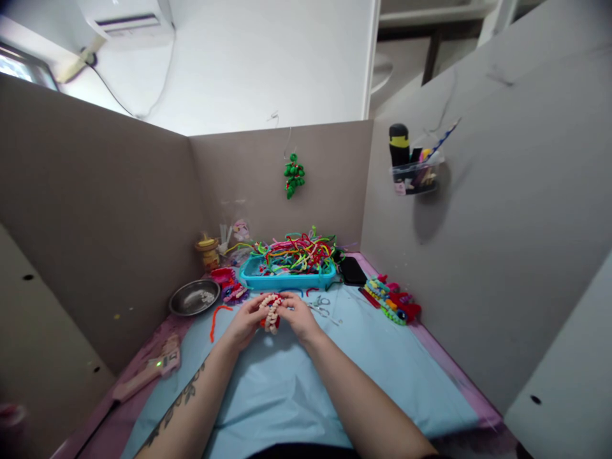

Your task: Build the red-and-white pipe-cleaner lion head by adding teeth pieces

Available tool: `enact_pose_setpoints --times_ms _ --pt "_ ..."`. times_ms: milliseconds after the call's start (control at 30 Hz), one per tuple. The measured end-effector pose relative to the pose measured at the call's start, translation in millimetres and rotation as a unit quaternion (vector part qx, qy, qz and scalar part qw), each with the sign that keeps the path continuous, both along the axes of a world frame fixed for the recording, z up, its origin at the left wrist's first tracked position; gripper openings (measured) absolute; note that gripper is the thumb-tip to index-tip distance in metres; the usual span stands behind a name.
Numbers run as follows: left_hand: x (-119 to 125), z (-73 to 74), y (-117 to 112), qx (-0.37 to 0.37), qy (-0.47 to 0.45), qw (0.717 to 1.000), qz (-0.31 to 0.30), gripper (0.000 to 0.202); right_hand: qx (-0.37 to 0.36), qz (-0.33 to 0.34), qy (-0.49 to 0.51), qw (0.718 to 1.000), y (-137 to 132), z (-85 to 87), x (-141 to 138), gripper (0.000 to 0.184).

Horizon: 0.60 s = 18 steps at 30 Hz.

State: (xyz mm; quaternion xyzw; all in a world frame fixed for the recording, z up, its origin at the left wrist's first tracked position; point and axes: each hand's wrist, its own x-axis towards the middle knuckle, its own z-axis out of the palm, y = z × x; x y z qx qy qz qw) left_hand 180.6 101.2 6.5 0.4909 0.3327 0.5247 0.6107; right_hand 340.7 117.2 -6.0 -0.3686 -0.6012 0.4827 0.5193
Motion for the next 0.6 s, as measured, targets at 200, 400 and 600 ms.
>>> enact_pose_setpoints --times_ms 200,400,600 --pt "0.1 0.8 0.2 -0.003 0.006 1.0 -0.004 0.049 -0.009 -0.006 -0.005 1.0 1.0 -1.2 -1.8 0.016" --pt "1.8 1.6 -0.5 -0.009 0.008 1.0 -0.002 0.052 -0.007 -0.02 -0.032 0.999 -2.5 5.8 -4.2 0.015" --pt "-1.5 -0.5 1.7 -0.024 -0.007 1.0 -0.002 0.054 -0.009 -0.017 -0.017 1.0 -1.1 6.8 -2.7 0.016"
